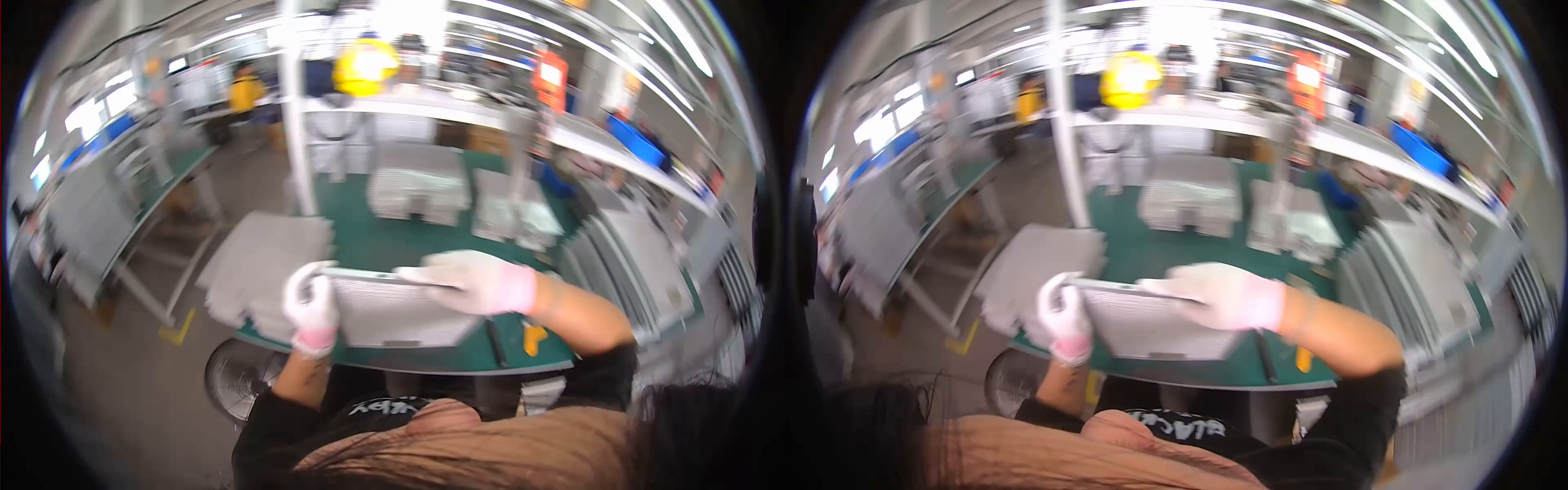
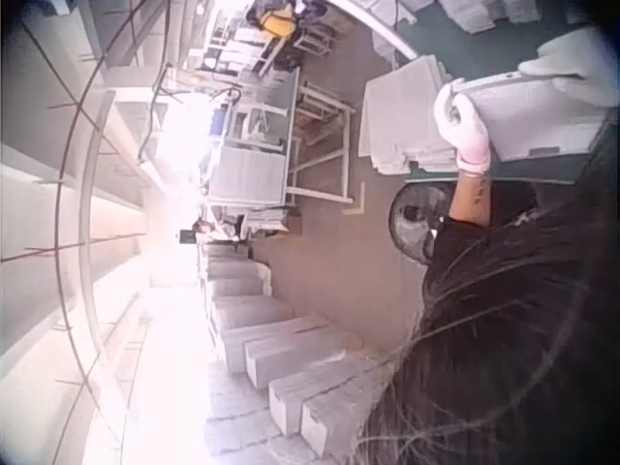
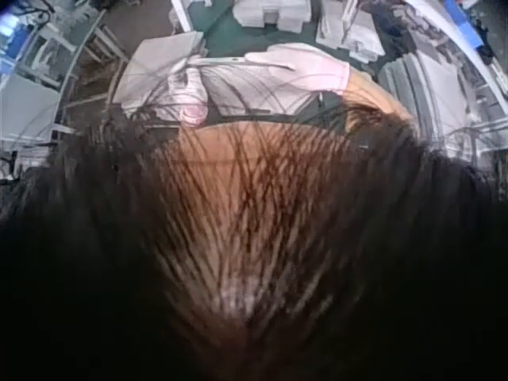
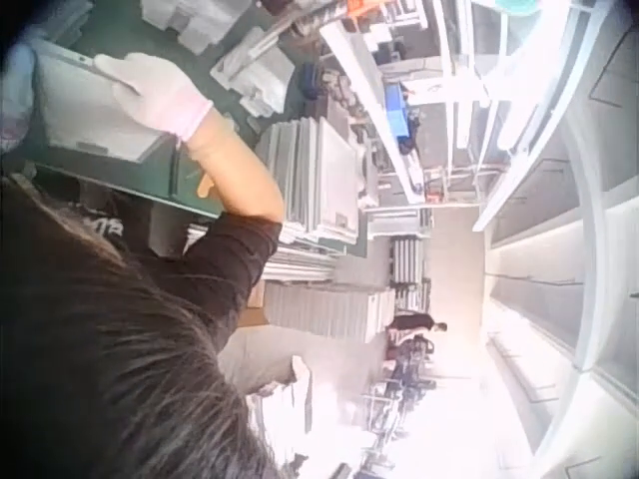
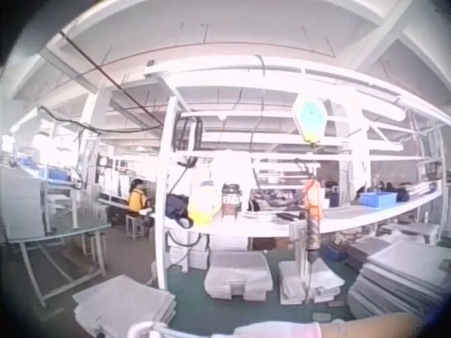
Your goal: Assembling metal mesh filters by applying frames and securing them with a hammer and power screwdriver.
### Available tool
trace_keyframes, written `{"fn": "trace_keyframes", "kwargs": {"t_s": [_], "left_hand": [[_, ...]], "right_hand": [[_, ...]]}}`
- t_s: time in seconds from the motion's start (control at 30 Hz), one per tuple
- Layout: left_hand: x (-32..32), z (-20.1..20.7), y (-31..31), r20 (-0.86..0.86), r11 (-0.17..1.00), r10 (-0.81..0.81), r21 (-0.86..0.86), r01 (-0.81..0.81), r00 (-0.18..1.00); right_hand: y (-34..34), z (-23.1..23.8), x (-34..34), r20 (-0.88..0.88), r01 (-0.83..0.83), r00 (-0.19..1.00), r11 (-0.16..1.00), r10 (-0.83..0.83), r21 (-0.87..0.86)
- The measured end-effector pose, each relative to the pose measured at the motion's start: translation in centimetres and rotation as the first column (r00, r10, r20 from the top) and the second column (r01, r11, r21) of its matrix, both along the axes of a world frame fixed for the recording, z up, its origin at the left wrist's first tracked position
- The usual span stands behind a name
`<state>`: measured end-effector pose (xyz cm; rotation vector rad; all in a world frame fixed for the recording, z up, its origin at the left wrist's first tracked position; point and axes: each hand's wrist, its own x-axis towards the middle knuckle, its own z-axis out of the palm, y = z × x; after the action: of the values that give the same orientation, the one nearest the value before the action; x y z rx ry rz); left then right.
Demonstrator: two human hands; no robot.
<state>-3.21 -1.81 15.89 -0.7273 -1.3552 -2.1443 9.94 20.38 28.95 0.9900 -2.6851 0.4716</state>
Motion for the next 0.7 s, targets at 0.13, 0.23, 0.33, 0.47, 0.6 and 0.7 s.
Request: {"fn": "trace_keyframes", "kwargs": {"t_s": [0.13,0.23,0.33,0.47,0.6,0.7], "left_hand": [[-0.1,0.0,0.1,-0.16,0.979,-0.18,0.065,0.193,0.97],[-0.8,-1.7,-0.5,-0.274,0.99,-0.12,-0.099,0.096,0.954],[-0.8,-0.9,0.2,-0.188,0.959,-0.267,0.041,0.279,0.945],[-1.2,0.6,0.2,-0.262,0.948,-0.302,0.017,0.317,0.917],[-1.5,0.5,0.2,-0.278,0.957,-0.284,-0.022,0.289,0.918],[-1.5,0.7,0.0,-0.258,0.945,-0.314,0.002,0.326,0.914]], "right_hand": [[-0.9,1.8,2.5,-0.075,0.109,0.992,0.988,-0.101,0.111],[-1.4,1.8,2.3,-0.064,0.093,0.994,0.993,-0.088,0.071],[-1.0,2.1,1.6,-0.022,0.075,0.997,0.995,-0.073,0.071],[-0.9,2.5,1.0,-0.02,0.092,0.996,0.99,-0.09,0.108],[-1.8,3.1,-0.5,-0.082,0.048,0.996,0.991,-0.038,0.127],[-3.6,3.6,-1.2,-0.119,0.113,0.989,0.966,-0.087,0.231]]}}
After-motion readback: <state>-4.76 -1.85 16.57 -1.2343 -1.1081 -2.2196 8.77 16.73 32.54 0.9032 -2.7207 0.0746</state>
